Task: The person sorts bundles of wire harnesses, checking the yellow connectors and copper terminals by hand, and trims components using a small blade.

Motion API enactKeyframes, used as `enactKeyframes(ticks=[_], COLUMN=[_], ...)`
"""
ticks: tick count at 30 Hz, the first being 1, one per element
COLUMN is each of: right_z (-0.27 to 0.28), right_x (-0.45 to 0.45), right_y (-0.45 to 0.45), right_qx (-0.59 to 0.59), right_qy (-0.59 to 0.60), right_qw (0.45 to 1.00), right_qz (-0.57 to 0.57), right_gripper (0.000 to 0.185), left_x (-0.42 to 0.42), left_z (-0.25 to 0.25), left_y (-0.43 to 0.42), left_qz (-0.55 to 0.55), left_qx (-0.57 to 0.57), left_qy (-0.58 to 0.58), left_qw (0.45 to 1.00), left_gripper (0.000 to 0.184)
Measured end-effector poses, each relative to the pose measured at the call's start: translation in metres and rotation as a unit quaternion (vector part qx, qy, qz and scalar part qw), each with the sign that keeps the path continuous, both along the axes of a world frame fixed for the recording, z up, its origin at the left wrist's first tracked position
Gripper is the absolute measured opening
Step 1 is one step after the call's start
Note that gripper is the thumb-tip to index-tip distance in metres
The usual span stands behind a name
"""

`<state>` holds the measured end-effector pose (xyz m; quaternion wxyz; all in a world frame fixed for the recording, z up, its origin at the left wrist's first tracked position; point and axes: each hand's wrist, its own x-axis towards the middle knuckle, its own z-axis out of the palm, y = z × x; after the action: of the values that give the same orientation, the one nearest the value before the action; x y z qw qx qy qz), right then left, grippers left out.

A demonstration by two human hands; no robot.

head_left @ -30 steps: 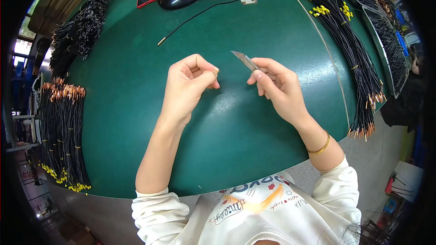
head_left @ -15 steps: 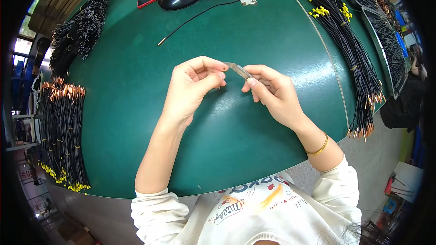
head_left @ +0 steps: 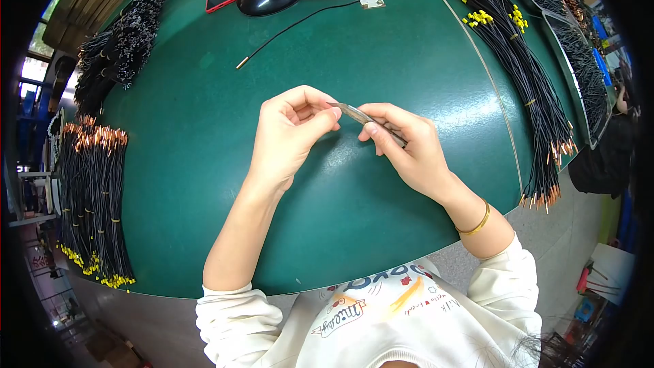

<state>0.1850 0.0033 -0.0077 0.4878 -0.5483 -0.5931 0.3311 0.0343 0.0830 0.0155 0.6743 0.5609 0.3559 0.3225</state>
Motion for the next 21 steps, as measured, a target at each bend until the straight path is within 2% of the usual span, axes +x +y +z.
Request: enactKeyframes(ticks=[9,11,14,21], right_z=[-0.004,-0.001,0.002,0.002], right_x=[-0.002,0.002,0.007,0.007], right_y=[-0.001,0.0,0.001,0.001], right_qx=[0.03,0.022,0.008,-0.006], right_qy=[-0.026,0.03,0.071,0.097], right_qw=[0.999,0.998,0.996,0.995], right_qz=[-0.01,-0.045,-0.056,-0.033], right_gripper=[0.02,0.021,0.022,0.023], left_x=[-0.002,-0.003,-0.002,-0.003], left_z=[-0.012,-0.013,-0.012,-0.007], left_y=[0.005,0.007,0.007,0.006], left_qz=[0.009,0.018,-0.009,-0.031], left_qx=[0.017,0.021,-0.086,-0.118], left_qy=[0.01,0.013,-0.054,-0.061], left_qw=[1.0,1.0,0.995,0.991], left_gripper=[0.002,0.002,0.007,0.012])
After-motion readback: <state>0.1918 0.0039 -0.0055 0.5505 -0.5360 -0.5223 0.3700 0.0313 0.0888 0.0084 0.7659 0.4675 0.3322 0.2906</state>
